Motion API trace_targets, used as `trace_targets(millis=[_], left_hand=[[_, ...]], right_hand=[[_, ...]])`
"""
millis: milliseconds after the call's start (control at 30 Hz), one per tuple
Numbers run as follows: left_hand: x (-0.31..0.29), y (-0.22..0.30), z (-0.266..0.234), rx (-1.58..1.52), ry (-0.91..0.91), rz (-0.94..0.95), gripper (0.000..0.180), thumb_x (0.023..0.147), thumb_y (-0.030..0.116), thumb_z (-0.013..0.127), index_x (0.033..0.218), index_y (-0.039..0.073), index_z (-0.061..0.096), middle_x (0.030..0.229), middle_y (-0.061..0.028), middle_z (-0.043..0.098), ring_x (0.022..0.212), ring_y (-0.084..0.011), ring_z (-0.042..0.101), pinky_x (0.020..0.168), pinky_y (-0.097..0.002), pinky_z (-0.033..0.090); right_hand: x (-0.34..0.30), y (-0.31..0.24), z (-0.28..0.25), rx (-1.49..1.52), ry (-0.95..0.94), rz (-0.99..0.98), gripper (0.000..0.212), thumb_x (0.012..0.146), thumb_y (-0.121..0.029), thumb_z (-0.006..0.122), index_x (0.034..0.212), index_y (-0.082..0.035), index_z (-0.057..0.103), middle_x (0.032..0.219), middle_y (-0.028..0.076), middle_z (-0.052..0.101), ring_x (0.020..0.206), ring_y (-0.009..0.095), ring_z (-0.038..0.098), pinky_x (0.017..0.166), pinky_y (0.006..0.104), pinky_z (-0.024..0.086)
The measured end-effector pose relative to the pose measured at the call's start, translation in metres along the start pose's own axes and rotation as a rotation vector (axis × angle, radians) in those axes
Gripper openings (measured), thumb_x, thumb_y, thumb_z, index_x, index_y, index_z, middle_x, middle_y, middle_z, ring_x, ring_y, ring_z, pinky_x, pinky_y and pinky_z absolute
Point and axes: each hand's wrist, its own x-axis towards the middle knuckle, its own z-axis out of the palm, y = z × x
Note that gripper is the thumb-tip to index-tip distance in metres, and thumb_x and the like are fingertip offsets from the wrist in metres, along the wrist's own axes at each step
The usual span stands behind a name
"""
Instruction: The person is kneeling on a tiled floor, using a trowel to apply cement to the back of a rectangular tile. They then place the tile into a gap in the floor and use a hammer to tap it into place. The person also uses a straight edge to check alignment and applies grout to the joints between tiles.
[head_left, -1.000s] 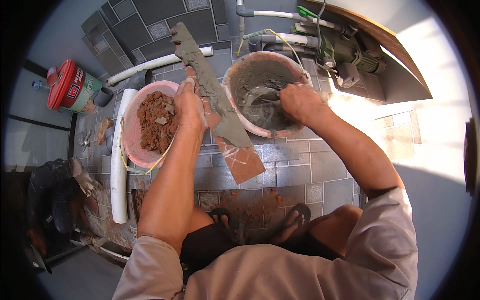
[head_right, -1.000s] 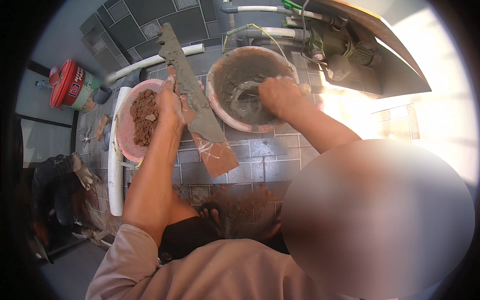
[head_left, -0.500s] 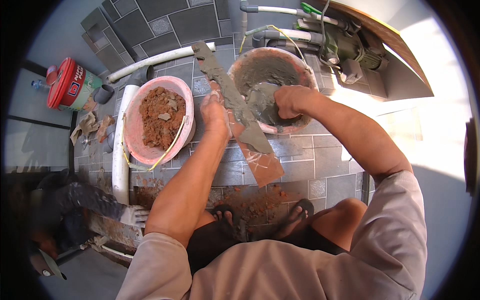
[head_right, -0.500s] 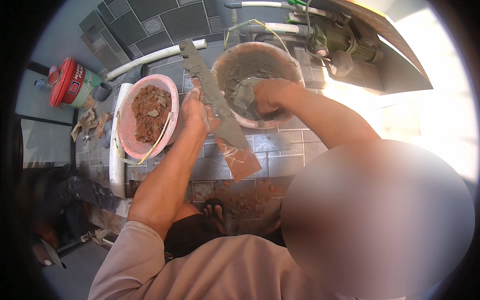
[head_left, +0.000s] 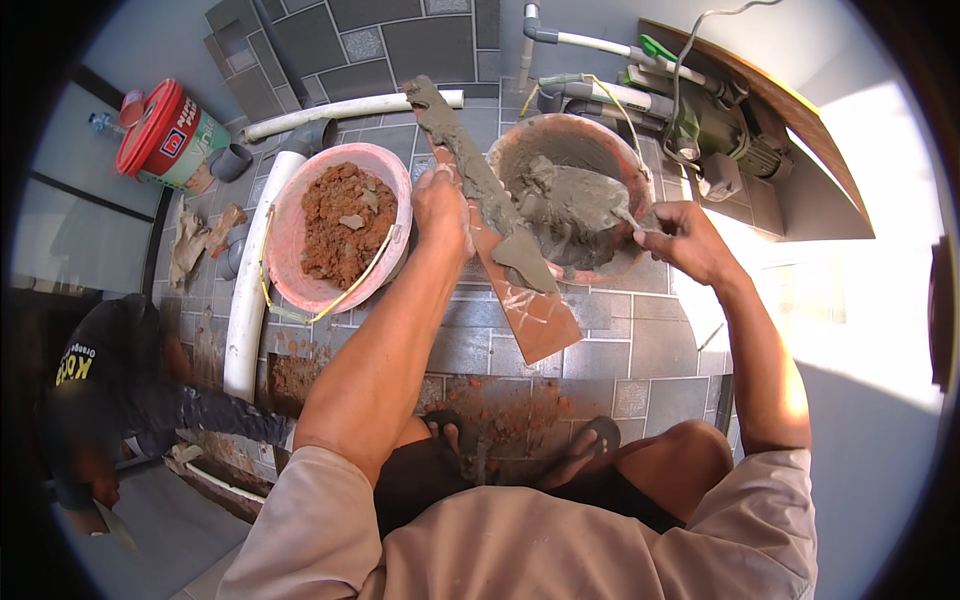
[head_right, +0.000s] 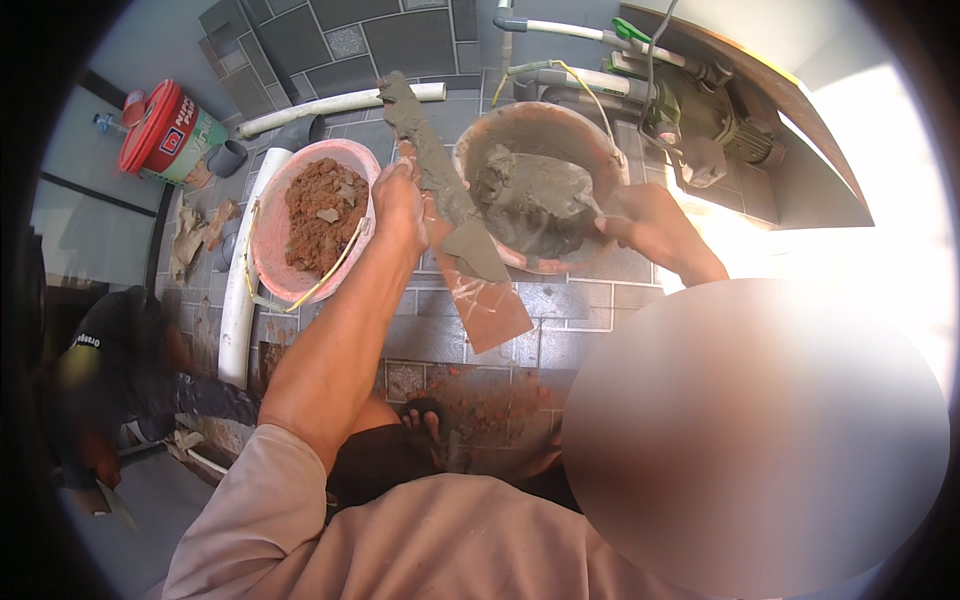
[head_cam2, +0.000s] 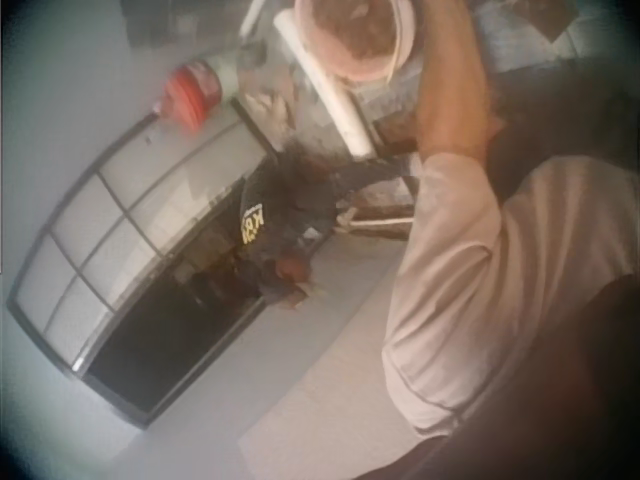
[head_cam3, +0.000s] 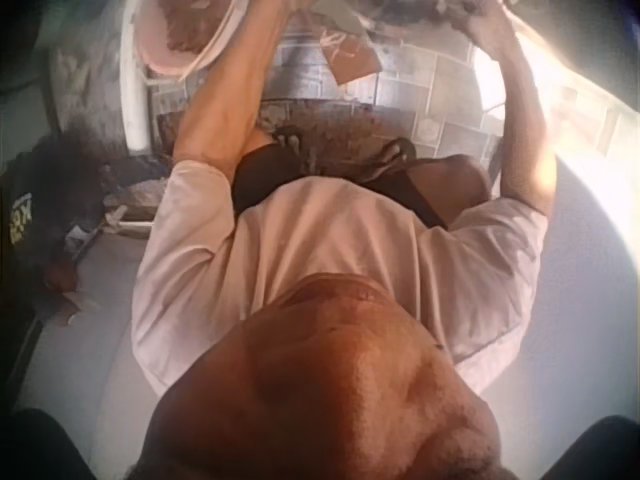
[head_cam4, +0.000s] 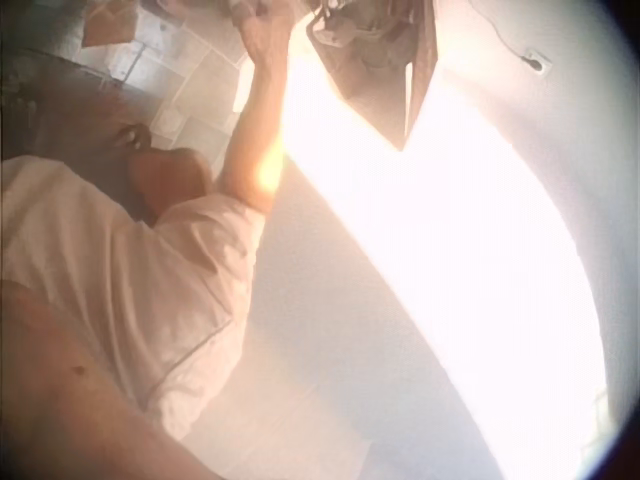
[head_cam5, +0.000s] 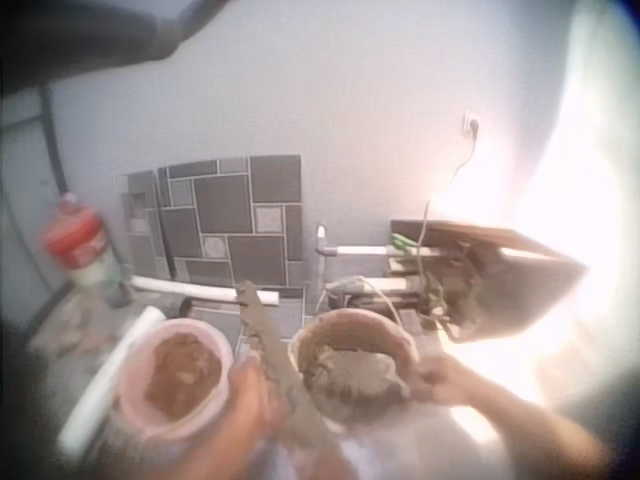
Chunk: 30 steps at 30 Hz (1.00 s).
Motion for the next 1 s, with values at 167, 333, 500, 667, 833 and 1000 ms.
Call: trace_targets(millis=[167, 333, 500, 667, 833, 1000], left_hand=[[0.019, 0.004, 0.006, 0.029, 0.116, 0.125, 0.019, 0.104, 0.015, 0.049, 0.108, 0.002, 0.061, 0.097, -0.0089, 0.060, 0.077, -0.0223, 0.060, 0.070, -0.0388, 0.053], [0.035, 0.008, -0.003, 0.003, 0.083, 0.102, 0.017, 0.103, 0.015, 0.050, 0.109, 0.002, 0.060, 0.098, -0.0091, 0.059, 0.080, -0.0227, 0.061, 0.070, -0.0402, 0.053], [0.022, 0.016, 0.009, -0.100, 0.083, 0.035, 0.020, 0.102, 0.013, 0.048, 0.113, 0.001, 0.059, 0.105, -0.0105, 0.061, 0.087, -0.0256, 0.065, 0.077, -0.0451, 0.058], [0.030, 0.019, 0.003, -0.133, 0.054, 0.011, 0.029, 0.107, 0.016, 0.041, 0.124, -0.001, 0.057, 0.115, -0.0149, 0.062, 0.097, -0.0306, 0.068, 0.086, -0.0501, 0.061], [0.034, 0.025, 0.005, -0.143, 0.049, -0.022, 0.042, 0.115, 0.027, 0.031, 0.137, -0.002, 0.051, 0.122, -0.0224, 0.064, 0.104, -0.0380, 0.070, 0.089, -0.0537, 0.063], [0.047, 0.033, -0.004, -0.181, 0.032, 0.022, 0.041, 0.115, 0.026, 0.032, 0.139, -0.003, 0.050, 0.122, -0.0244, 0.064, 0.105, -0.0402, 0.070, 0.090, -0.0562, 0.062]], right_hand=[[-0.052, -0.010, 0.011, 0.131, 0.108, -0.167, 0.028, 0.082, -0.004, 0.083, 0.108, 0.002, 0.073, 0.099, 0.007, 0.073, 0.092, 0.018, 0.065, 0.087, 0.0362, 0.052], [-0.066, -0.014, 0.025, -0.022, 0.172, -0.388, 0.029, 0.078, -0.006, 0.084, 0.102, 0.001, 0.070, 0.100, 0.015, 0.073, 0.094, 0.033, 0.069, 0.091, 0.0390, 0.052], [-0.071, 0.002, 0.035, -0.041, 0.176, -0.403, 0.032, 0.076, -0.005, 0.085, 0.102, 0.001, 0.067, 0.103, 0.014, 0.071, 0.095, 0.036, 0.066, 0.093, 0.0399, 0.051], [-0.072, 0.002, 0.042, -0.182, 0.283, -0.512, 0.031, 0.073, 0.000, 0.082, 0.098, 0.002, 0.064, 0.106, 0.017, 0.068, 0.097, 0.040, 0.062, 0.090, 0.0437, 0.051], [-0.071, -0.011, 0.024, -0.370, 0.425, -0.669, 0.032, 0.068, 0.010, 0.074, 0.097, 0.003, 0.063, 0.105, 0.017, 0.067, 0.096, 0.038, 0.062, 0.084, 0.0437, 0.052], [-0.065, -0.008, 0.013, -0.443, 0.524, -0.739, 0.032, 0.067, 0.014, 0.072, 0.096, 0.003, 0.063, 0.105, 0.016, 0.069, 0.097, 0.037, 0.064, 0.081, 0.0441, 0.052]])
